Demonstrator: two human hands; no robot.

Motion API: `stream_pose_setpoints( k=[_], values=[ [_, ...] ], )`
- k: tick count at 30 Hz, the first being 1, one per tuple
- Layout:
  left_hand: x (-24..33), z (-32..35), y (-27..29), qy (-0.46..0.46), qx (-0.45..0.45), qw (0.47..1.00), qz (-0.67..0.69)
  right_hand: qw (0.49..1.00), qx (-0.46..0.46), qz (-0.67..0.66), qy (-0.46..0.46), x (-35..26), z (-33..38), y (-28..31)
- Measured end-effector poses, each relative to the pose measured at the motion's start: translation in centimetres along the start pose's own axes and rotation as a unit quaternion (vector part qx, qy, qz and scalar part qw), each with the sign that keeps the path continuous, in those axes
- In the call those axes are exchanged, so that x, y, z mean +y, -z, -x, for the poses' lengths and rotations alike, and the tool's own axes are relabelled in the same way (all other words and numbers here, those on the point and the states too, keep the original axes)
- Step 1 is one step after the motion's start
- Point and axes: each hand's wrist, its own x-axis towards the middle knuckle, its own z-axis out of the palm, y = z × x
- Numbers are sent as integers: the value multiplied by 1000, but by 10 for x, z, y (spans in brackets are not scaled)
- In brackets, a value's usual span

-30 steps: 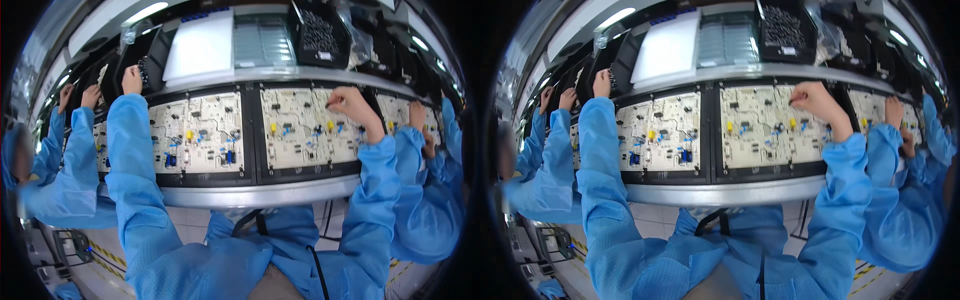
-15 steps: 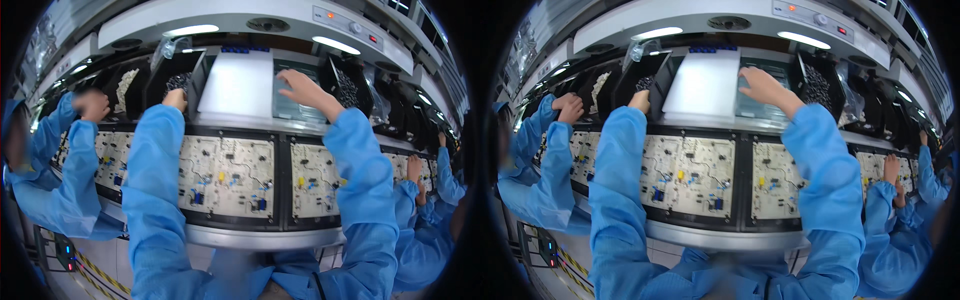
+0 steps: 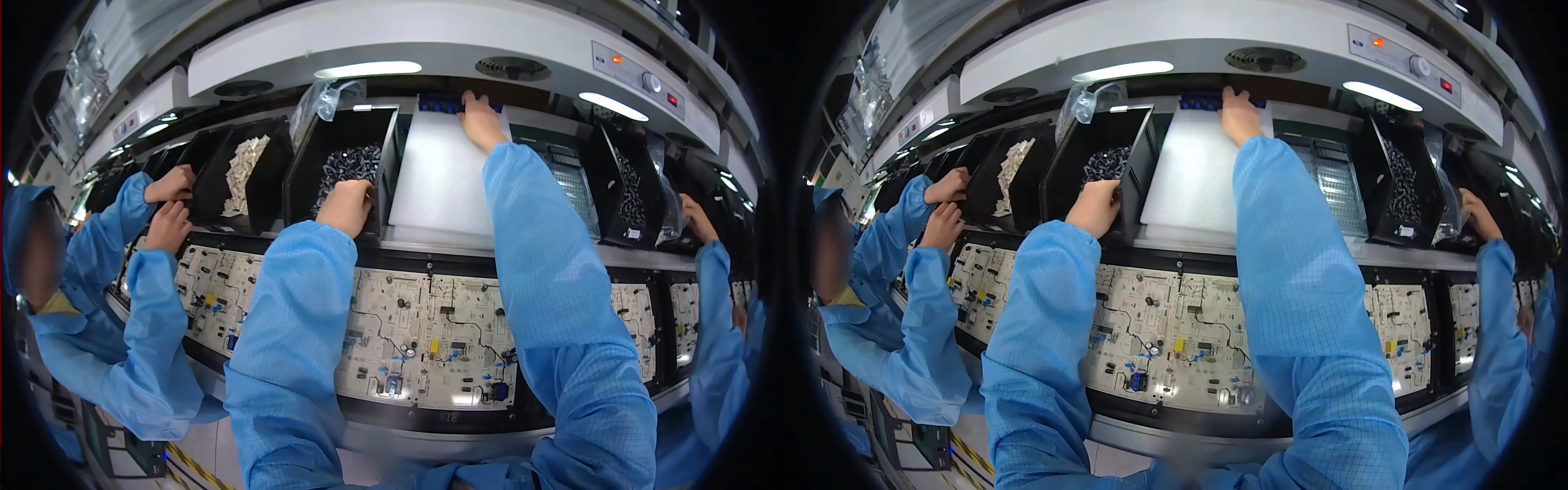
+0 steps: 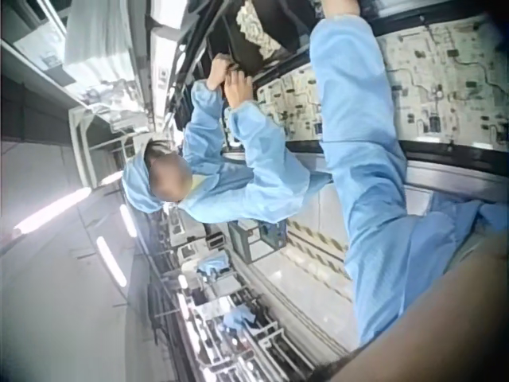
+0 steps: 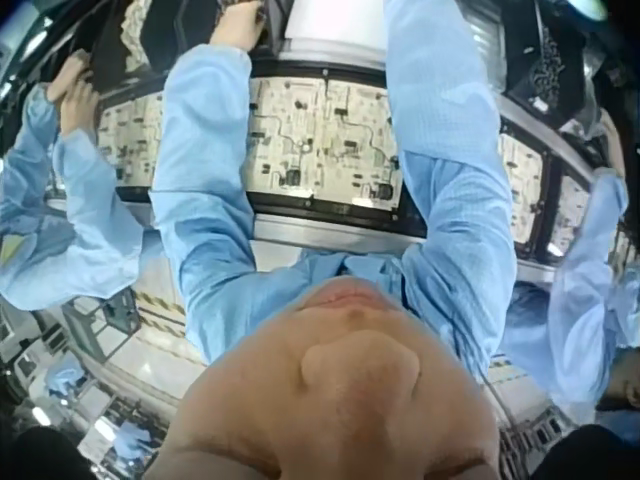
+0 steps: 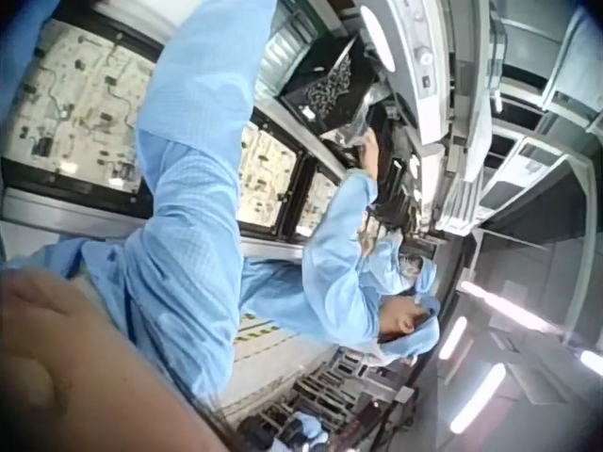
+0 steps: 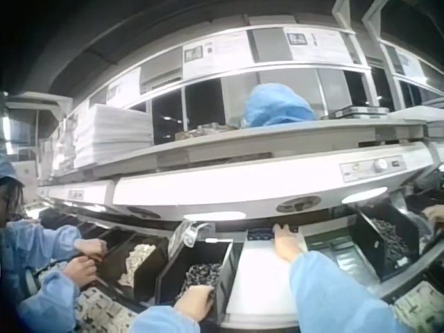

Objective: Manual assembly of electronic components onto circuit boards on a factory production line.

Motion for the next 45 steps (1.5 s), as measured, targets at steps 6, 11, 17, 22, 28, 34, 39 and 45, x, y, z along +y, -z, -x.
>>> stream_pose_setpoints(
  k=[6, 11, 17, 22, 28, 34, 39, 45],
  values=[
    [10, -2, 7, 13, -49, 998, -30, 978, 128, -136, 91, 11, 12, 45],
    [-8, 2, -4, 32, -9, 999, -33, 963, -28, -196, 183, -8, 118, 182],
    [2, -11, -6, 8, 47, 988, -145, 961, -103, -155, 204, 25, 266, 323],
    [-16, -21, -13, 8, 150, 987, -65, 973, -117, -170, 106, 41, 341, 372],
    [35, 0, -6, 40, 201, 973, 102, 965, -164, -204, 11, 77, 400, 390],
    [110, 60, -1, 1, 245, 963, 114, 882, -197, -413, -112, 105, 433, 370],
    [102, 65, -27, 42, 158, 923, 348, 887, -228, -373, -149, 113, 436, 362],
    [135, 78, -36, 86, 67, 883, 457, 913, -258, -313, -51, 107, 418, 356]
  ],
)
